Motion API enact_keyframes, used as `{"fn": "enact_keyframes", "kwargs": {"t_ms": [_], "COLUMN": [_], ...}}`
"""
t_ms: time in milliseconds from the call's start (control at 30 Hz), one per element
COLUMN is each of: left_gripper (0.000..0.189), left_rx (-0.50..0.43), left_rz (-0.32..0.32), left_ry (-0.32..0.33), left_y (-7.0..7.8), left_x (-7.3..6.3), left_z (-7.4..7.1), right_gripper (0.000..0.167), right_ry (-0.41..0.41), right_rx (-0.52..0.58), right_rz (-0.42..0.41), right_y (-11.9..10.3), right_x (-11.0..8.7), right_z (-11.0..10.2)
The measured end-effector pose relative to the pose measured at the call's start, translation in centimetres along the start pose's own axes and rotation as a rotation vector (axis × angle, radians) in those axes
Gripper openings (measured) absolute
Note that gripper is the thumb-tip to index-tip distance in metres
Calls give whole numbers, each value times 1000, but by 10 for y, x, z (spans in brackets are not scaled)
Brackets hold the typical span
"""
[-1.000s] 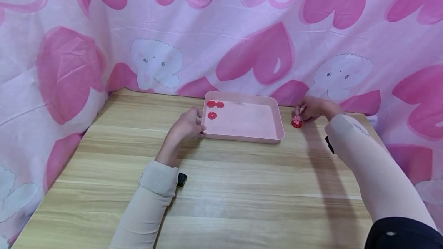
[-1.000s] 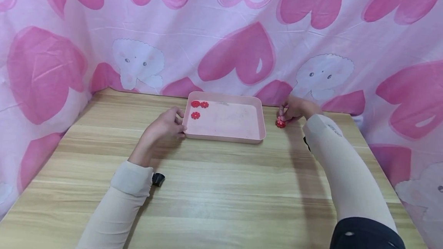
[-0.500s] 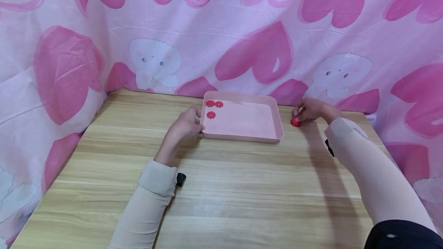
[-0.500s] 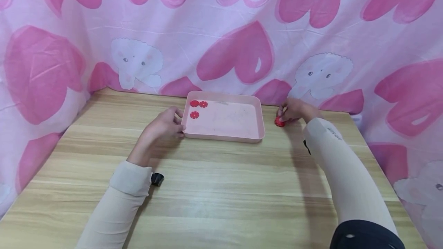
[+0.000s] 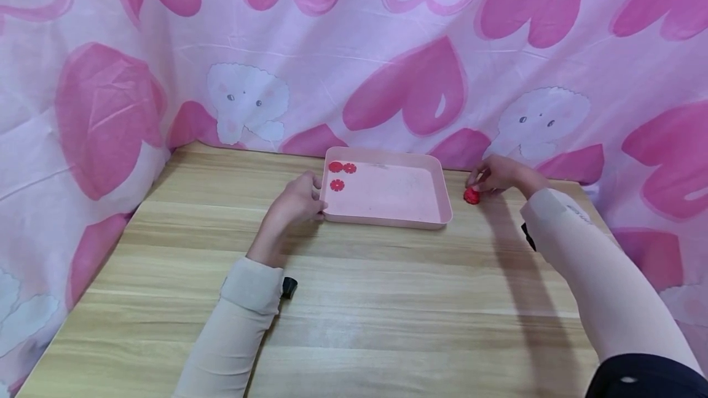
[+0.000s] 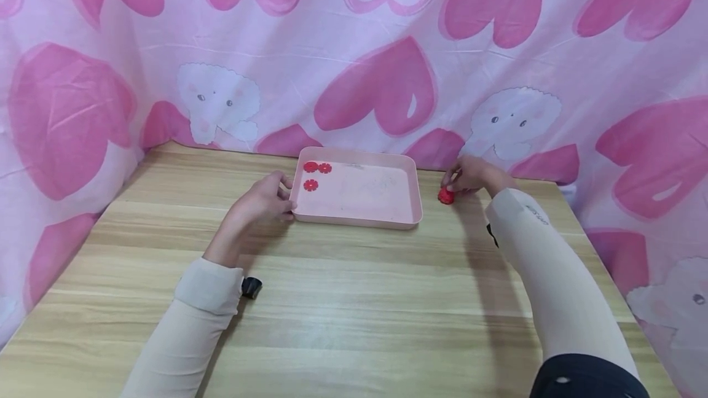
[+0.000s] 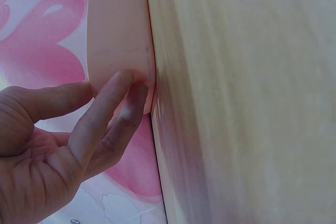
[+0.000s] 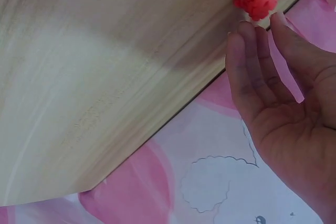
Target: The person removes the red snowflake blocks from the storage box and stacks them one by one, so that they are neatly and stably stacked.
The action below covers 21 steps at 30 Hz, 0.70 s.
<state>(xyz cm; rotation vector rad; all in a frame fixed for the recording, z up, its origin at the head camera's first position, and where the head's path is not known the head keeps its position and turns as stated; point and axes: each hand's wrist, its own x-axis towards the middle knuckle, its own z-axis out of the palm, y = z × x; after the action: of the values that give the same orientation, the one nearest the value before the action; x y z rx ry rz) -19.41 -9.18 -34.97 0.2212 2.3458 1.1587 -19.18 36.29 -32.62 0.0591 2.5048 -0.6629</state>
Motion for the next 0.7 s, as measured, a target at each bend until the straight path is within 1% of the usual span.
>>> {"fn": "enact_keyframes", "kwargs": {"t_ms": [233, 333, 500, 633, 700], "left_gripper": [40, 41, 40, 39, 38], "left_rx": [-8, -16, -3, 6, 2], "left_rz": [-6, -8, 14, 16, 13], "left_ry": [1, -1, 7, 11, 9], "left_y": [0, 0, 0, -1, -1], "left_x": [0, 0, 0, 0, 0], "left_z": [0, 0, 0, 0, 0], "right_gripper": [30, 31, 34, 33, 33], "right_ry": [40, 62, 102, 135, 137], "right_rx": [-4, 17, 47, 22, 7], "right_rz": [0, -2, -34, -83, -88], "right_y": [-8, -15, -35, -55, -66], "right_x": [0, 2, 7, 12, 14], "right_z": [-5, -5, -3, -2, -2]}}
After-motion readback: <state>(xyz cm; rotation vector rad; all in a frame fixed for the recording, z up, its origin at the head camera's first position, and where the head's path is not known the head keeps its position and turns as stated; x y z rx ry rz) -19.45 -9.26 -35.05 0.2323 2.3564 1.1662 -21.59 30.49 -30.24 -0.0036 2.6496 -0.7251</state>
